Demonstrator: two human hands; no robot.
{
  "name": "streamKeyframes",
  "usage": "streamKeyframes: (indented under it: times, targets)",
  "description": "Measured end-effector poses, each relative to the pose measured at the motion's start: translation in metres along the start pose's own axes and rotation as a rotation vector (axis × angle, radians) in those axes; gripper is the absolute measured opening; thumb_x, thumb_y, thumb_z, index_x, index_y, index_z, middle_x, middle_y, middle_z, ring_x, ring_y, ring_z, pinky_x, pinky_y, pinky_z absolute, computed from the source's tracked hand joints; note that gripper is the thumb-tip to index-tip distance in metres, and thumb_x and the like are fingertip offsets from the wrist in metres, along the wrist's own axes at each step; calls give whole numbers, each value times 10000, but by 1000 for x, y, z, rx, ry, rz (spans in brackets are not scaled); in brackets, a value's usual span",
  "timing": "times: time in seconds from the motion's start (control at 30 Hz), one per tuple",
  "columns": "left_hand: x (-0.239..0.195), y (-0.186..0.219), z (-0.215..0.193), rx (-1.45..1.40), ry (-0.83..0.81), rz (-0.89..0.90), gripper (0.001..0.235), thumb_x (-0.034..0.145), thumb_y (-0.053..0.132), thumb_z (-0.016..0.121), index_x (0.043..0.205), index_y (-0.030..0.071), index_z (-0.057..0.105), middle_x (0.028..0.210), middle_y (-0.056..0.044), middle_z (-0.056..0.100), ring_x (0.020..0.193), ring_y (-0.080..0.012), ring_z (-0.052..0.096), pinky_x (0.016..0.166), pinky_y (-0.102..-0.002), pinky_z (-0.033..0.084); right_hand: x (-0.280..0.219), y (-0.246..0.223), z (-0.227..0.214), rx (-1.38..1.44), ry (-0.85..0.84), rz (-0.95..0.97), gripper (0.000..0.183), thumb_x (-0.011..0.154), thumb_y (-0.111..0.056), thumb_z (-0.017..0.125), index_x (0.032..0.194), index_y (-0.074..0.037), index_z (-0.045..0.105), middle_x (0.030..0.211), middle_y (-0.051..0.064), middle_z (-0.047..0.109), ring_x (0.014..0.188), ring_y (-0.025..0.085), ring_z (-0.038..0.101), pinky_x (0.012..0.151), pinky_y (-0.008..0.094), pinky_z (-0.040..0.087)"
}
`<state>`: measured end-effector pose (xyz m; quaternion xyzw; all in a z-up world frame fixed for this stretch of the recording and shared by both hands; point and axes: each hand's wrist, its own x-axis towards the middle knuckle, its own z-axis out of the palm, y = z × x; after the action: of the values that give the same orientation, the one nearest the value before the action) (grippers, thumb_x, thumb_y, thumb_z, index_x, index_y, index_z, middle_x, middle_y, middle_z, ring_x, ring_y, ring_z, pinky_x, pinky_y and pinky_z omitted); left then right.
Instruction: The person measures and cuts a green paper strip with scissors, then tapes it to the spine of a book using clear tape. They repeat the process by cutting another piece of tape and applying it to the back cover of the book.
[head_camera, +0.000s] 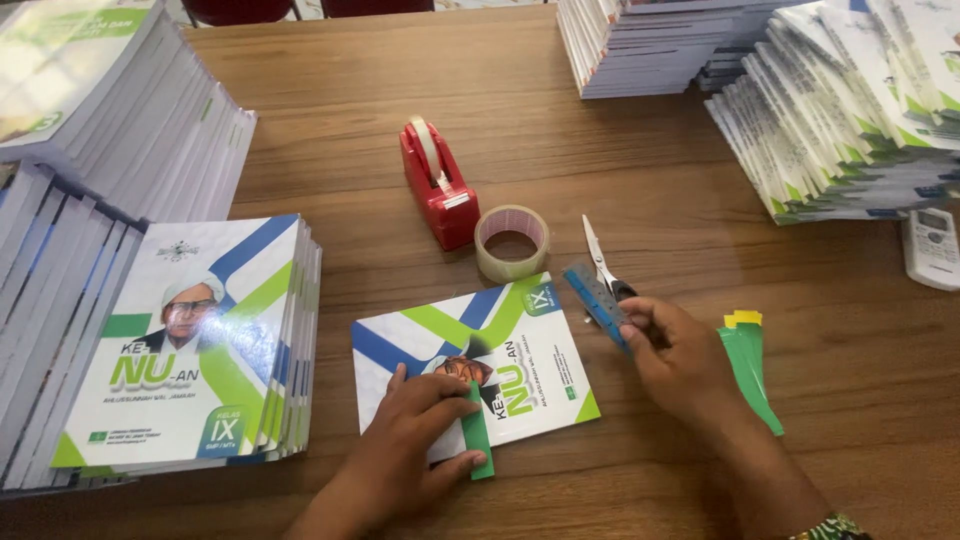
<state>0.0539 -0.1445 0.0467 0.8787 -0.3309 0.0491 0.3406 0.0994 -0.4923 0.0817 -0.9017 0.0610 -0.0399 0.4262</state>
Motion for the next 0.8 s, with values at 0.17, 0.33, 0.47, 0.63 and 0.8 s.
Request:
streamKeyframes:
  times: [0.17,0.33,0.47,0.63,0.8]
  targets:
    - [4,2,-10,-32,-45,-30,576,749,364,892,1246,162,684,1294,-52,639,1269,-260,585,1128,-714,180,-7,9,10,29,-177,-283,300,970,-194,559,1234,-155,697,1102,18,789,981,165,733,873,311,551]
    - [6,11,-14,-34,-39,-38,826,737,396,940,1411,140,537,1392,-67,629,1274,-295,587,1139,-718,157,-17,-2,21,-112,-292,-424,365,946,-319,581,1230,-138,721,1040,43,846,881,221,792,797,358,565]
    - [6,18,-8,21,108,42,766,756,469,918,1357,127,587,1345,-91,632,1249,-287,602,1130,-723,198,-28,-15,20,-173,-394,-579,260,889,-411,706,1065,-219,692,941,-18,748,803,195,696,734,350,525]
    - [7,30,-4,-5,216,161,626,848,401,867,1341,118,608,1211,-144,673,1131,-283,667,1165,-702,243,-42,-32,20,-192,-520,-563,344,849,-302,753,1177,-210,699,1130,10,702,975,195,716,839,349,571]
    - [10,32,-6,-16,247,189,292,895,297,813,1106,114,728,995,-67,716,909,-243,671,1138,-701,239,-38,-26,18,-140,-467,-770,347,882,-306,787,1152,-107,700,1005,48,741,879,224,700,764,357,561]
